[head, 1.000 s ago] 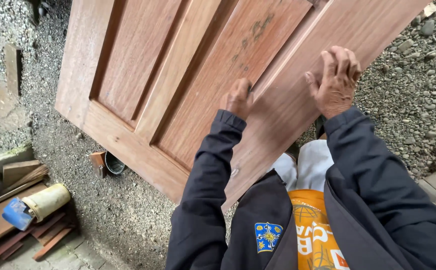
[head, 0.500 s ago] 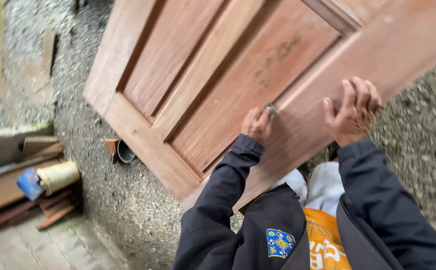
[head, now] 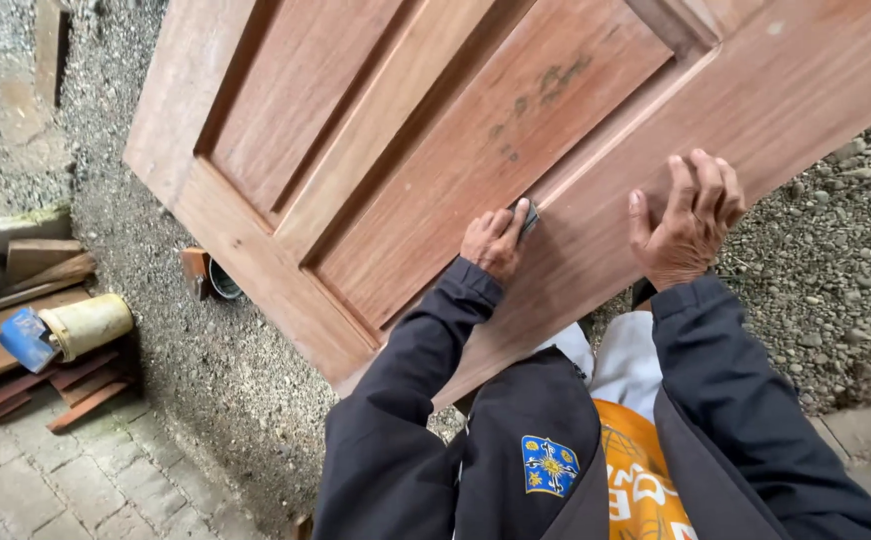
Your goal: Sanding the surface and recessed panels of a wooden door using sandpaper
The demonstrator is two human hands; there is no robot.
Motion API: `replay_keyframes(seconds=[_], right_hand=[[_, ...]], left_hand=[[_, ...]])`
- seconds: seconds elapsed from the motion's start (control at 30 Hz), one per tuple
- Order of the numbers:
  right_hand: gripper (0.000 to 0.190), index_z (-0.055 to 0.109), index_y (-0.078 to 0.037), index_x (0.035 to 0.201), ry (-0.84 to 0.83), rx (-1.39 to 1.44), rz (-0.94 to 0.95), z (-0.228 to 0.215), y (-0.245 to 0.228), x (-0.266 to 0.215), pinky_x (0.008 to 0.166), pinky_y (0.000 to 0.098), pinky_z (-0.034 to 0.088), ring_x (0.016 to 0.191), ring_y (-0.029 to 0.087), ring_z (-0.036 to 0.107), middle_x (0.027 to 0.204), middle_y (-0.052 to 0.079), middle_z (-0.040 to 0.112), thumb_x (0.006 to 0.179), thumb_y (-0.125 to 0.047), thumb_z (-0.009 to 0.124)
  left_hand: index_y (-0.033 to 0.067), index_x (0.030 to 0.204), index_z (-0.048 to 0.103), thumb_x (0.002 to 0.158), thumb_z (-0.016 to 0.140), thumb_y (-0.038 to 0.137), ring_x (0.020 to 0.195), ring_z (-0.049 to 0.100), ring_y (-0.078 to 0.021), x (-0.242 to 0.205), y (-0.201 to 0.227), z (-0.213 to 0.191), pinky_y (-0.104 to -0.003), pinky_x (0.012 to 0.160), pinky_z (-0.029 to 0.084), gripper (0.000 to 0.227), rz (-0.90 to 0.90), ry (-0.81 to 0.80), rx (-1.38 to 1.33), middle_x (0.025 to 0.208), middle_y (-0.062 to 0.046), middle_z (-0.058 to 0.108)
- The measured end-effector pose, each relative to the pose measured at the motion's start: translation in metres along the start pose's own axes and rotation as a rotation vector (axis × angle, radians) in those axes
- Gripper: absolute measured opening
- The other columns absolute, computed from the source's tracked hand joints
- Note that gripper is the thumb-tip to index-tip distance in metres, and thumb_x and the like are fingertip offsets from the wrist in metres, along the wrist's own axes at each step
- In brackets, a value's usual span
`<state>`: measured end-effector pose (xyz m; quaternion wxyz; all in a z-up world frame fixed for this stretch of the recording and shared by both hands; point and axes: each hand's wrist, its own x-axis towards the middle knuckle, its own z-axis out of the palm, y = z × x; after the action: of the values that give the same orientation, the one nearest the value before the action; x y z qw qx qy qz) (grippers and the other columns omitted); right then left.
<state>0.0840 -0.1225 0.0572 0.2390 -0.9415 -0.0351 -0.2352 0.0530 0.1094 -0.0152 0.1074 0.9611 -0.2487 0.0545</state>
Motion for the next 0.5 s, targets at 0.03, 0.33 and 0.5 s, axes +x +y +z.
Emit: replay_keyframes(seconds=[0.03,0.33,0.5], right_hand=[[0.037,0.053,0.003,0.104,0.007,-0.003,0.004,-0.003,0.0,-0.011,0.082,0.0439,0.03,0.099,0.033,0.04,0.109,0.017,0.046,0.087,-0.03,0.049],[0.044,0.055,0.001,0.107,0.08,-0.04,-0.038,0.021,0.018,-0.017,0.089,0.0422,0.025,0.106,0.033,0.039,0.112,0.016,0.046,0.074,-0.027,0.06],[0.043,0.052,0.001,0.11,0.03,-0.039,-0.044,0.014,0.014,-0.014,0.089,0.0397,0.024,0.106,0.032,0.036,0.114,0.015,0.042,0.079,-0.029,0.056]], left_hand=[[0.0033,0.121,0.04,0.079,0.054,0.023,0.068,0.044,-0.0264,-0.003,0.007,0.002,-0.039,0.052,0.038,0.049,0.008,0.002,0.001,0.084,-0.007,0.043],[0.0073,0.104,0.054,0.066,0.051,0.025,0.07,0.048,-0.0202,0.118,0.031,0.055,-0.033,0.061,0.041,0.042,0.033,0.249,-0.064,0.079,-0.001,0.048],[0.0067,0.105,0.053,0.056,0.052,0.021,0.065,0.051,-0.0211,0.166,0.038,0.1,-0.037,0.056,0.042,0.051,0.072,0.223,-0.032,0.081,-0.001,0.047]])
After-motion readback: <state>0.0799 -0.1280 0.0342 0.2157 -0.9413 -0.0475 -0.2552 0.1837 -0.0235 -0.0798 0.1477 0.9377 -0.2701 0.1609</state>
